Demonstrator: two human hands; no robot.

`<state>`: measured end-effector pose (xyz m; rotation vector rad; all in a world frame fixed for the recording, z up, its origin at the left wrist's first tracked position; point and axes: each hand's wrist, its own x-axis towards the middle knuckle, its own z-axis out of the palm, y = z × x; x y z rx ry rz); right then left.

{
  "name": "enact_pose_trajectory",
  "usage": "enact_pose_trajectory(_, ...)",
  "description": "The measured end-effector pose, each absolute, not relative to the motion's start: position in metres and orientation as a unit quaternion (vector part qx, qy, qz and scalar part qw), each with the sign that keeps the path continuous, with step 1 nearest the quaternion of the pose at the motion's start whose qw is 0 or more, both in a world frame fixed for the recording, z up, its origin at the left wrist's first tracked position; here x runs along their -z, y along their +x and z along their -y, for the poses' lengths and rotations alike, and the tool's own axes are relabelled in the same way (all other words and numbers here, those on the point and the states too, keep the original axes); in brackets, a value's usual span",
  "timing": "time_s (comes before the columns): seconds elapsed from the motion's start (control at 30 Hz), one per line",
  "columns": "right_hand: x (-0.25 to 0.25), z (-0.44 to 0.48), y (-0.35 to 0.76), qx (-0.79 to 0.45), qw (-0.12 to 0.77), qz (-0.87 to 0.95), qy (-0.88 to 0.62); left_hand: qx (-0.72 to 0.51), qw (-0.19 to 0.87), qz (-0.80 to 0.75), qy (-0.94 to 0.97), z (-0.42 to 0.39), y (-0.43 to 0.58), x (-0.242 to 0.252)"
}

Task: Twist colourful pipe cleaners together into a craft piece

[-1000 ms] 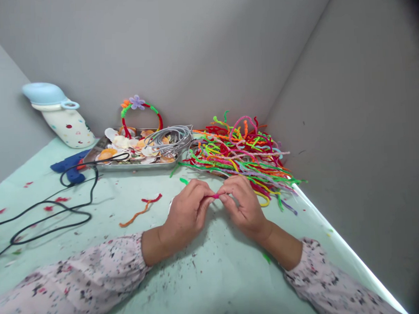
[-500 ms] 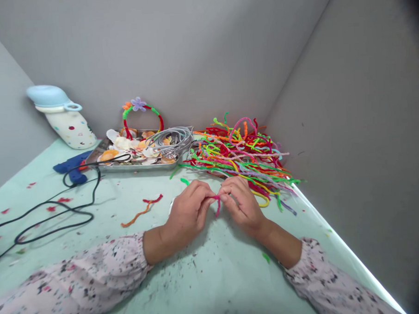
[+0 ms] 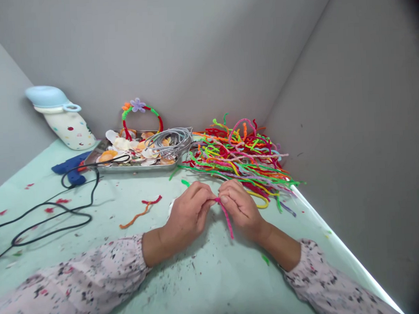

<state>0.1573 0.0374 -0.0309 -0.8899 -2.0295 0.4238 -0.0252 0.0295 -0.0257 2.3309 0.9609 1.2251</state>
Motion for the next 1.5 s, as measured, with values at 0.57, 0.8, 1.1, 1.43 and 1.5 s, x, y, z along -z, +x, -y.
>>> enact_pose_trajectory(0.57, 0.0357, -0.0411, 0.1580, -0.131, 0.420, 0.808, -0.392, -0.400, 0.229, -0.387, 0.799, -0.0303, -0.0240, 0.0226)
enact_pose_trajectory(0.8, 0.0388, -0.0384, 0.1572, -0.150, 0.445, 0.787, -0.399, -0.395, 0.238, -0.386, 0.799, -0.0324, -0.0216, 0.0243)
enact_pose_trajectory(1.1, 0.0398, -0.0389, 0.1571, -0.173, 0.449, 0.788, -0.385, -0.395, 0.245, -0.381, 0.800, -0.0326, -0.0233, 0.0260)
enact_pose_trajectory(1.43, 0.0403, -0.0395, 0.1590, -0.191, 0.485, 0.755, -0.398, -0.423, 0.240, -0.379, 0.788, -0.0333, -0.0265, 0.0233)
enact_pose_trajectory(1.5, 0.0392, -0.0390, 0.1595, -0.190, 0.483, 0.761, -0.390, -0.427, 0.238, -0.374, 0.788, -0.0333, -0.0273, 0.0231)
